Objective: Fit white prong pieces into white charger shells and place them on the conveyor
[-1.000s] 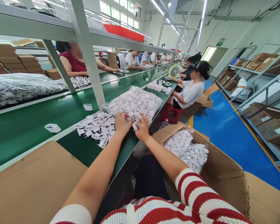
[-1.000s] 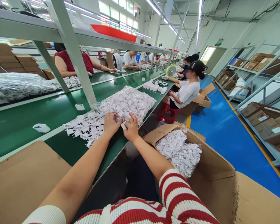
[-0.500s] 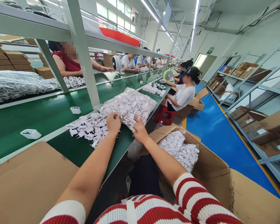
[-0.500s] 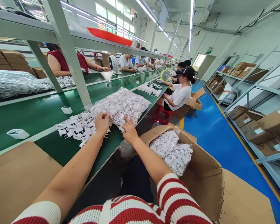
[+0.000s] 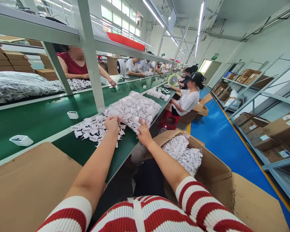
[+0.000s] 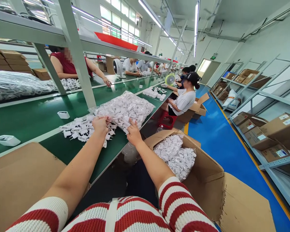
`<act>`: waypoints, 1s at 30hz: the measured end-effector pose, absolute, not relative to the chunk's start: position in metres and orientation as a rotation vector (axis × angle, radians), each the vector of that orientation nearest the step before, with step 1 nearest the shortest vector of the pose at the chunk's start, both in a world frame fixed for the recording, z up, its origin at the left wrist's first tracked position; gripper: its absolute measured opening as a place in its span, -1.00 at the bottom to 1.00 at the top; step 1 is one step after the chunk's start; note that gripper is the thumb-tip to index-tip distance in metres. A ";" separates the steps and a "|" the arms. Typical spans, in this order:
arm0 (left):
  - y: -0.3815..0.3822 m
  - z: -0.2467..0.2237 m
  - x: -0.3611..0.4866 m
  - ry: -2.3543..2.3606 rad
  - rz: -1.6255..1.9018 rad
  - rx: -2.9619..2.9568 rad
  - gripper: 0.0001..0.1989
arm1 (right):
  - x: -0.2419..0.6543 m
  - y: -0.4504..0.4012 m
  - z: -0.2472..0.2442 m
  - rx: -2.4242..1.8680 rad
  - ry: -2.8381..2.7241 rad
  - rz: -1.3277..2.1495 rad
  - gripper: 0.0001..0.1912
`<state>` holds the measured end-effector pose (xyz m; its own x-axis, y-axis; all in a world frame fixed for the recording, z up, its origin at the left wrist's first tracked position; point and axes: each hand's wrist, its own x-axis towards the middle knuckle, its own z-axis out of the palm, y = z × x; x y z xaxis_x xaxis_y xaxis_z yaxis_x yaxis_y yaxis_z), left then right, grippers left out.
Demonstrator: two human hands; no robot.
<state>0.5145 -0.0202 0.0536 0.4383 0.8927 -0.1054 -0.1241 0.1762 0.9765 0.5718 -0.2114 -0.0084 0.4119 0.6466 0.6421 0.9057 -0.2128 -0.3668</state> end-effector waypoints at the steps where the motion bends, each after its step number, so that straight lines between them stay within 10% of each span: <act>1: -0.019 0.055 0.516 0.838 0.794 1.143 -0.85 | 0.571 -0.211 -0.006 -1.969 -1.301 -0.464 -0.75; 30: -0.038 0.021 0.509 0.731 0.721 1.301 -0.68 | 0.614 -0.099 0.106 -2.653 -1.432 -0.356 -0.85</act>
<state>0.5091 -0.0381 0.0214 0.5830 0.8096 -0.0682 -0.0574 0.1248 0.9905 0.6139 -0.0987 0.1062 0.5290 0.8097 0.2541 0.8345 -0.5507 0.0178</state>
